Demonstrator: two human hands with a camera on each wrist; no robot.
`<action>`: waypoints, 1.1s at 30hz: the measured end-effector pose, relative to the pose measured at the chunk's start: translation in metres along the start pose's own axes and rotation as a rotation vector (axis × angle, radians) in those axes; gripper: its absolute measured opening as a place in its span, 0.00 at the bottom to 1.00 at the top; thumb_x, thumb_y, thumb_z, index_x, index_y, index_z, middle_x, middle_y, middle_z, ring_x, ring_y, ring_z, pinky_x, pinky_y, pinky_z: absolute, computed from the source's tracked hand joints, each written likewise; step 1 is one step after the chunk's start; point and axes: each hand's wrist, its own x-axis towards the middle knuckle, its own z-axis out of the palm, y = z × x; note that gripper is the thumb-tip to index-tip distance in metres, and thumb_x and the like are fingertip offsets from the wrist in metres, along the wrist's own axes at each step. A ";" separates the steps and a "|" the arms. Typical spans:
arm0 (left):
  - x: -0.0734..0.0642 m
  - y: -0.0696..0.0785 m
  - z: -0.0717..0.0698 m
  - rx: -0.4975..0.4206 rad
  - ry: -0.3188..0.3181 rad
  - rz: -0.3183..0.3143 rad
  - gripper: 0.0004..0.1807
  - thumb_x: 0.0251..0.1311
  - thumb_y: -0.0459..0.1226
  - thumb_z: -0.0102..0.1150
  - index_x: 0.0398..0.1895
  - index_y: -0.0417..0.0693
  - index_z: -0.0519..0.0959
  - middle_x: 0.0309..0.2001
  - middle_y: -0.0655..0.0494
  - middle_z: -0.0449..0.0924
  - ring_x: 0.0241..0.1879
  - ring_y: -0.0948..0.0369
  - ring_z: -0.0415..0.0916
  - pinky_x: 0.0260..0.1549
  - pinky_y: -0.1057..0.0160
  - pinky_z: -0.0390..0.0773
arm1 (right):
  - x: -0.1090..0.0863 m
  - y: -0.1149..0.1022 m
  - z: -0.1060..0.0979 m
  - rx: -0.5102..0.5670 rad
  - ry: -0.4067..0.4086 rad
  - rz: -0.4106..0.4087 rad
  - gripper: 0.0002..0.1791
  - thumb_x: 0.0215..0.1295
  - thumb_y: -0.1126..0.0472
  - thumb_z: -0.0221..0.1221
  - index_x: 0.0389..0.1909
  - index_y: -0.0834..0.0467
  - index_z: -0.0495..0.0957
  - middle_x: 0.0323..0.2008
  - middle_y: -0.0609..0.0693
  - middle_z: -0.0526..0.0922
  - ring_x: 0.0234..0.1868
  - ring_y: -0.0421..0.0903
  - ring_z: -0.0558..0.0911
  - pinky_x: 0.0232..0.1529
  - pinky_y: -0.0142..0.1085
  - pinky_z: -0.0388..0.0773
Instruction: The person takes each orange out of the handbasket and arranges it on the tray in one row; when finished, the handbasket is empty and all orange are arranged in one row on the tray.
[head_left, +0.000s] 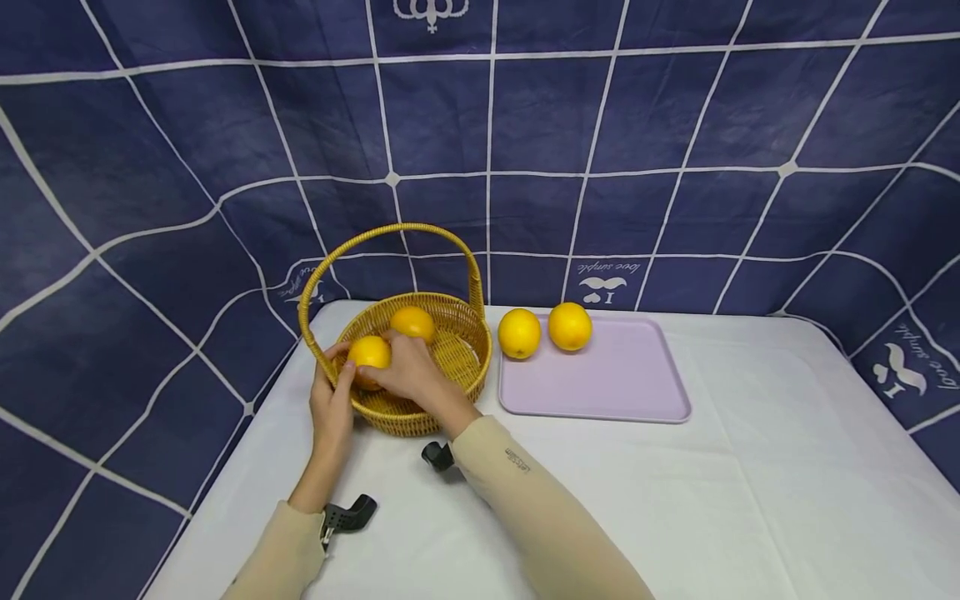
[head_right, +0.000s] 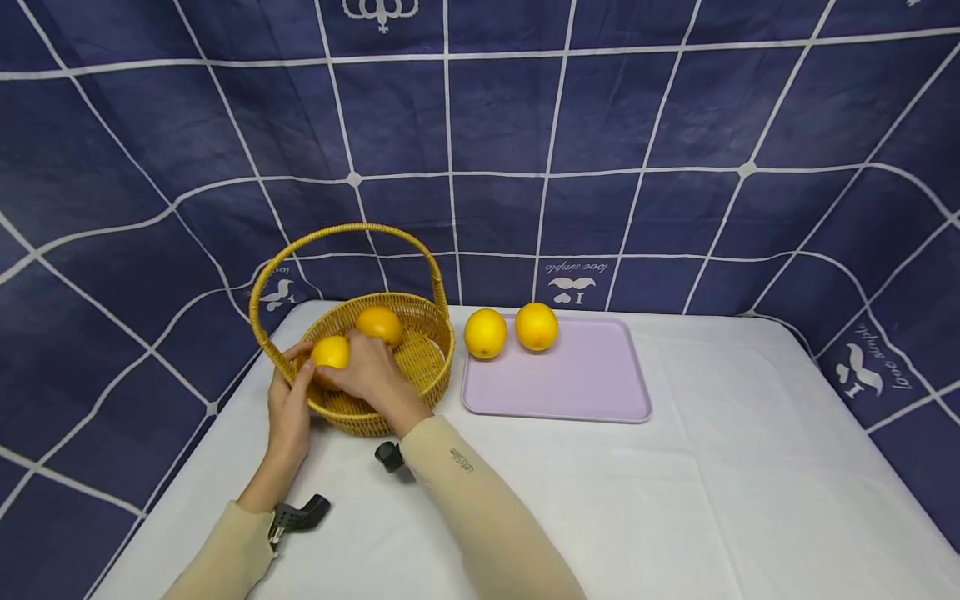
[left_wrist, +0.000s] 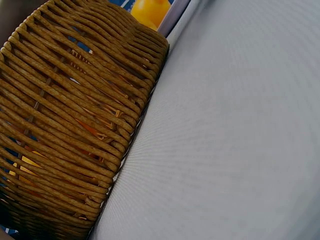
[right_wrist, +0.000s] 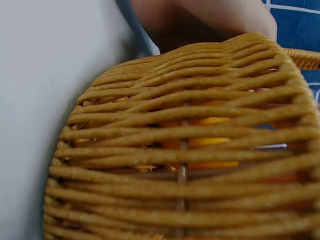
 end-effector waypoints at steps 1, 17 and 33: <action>0.000 0.000 -0.001 0.000 -0.001 -0.002 0.22 0.80 0.44 0.51 0.72 0.51 0.73 0.72 0.54 0.74 0.74 0.59 0.65 0.72 0.68 0.62 | 0.001 -0.001 0.002 -0.007 -0.003 0.002 0.38 0.66 0.43 0.71 0.70 0.60 0.75 0.58 0.55 0.86 0.53 0.48 0.85 0.53 0.37 0.86; -0.010 0.033 -0.001 -0.001 -0.027 -0.056 0.23 0.80 0.39 0.50 0.73 0.43 0.71 0.73 0.47 0.72 0.74 0.54 0.65 0.70 0.65 0.63 | 0.005 -0.007 0.007 -0.045 0.030 0.009 0.38 0.53 0.44 0.78 0.62 0.58 0.80 0.46 0.52 0.86 0.42 0.45 0.82 0.39 0.30 0.81; -0.002 0.013 -0.002 0.019 -0.025 -0.055 0.23 0.80 0.40 0.49 0.75 0.49 0.70 0.76 0.51 0.69 0.79 0.55 0.60 0.80 0.52 0.58 | -0.011 -0.009 -0.004 -0.038 -0.074 0.061 0.42 0.51 0.47 0.80 0.67 0.55 0.78 0.54 0.52 0.84 0.54 0.48 0.80 0.52 0.34 0.83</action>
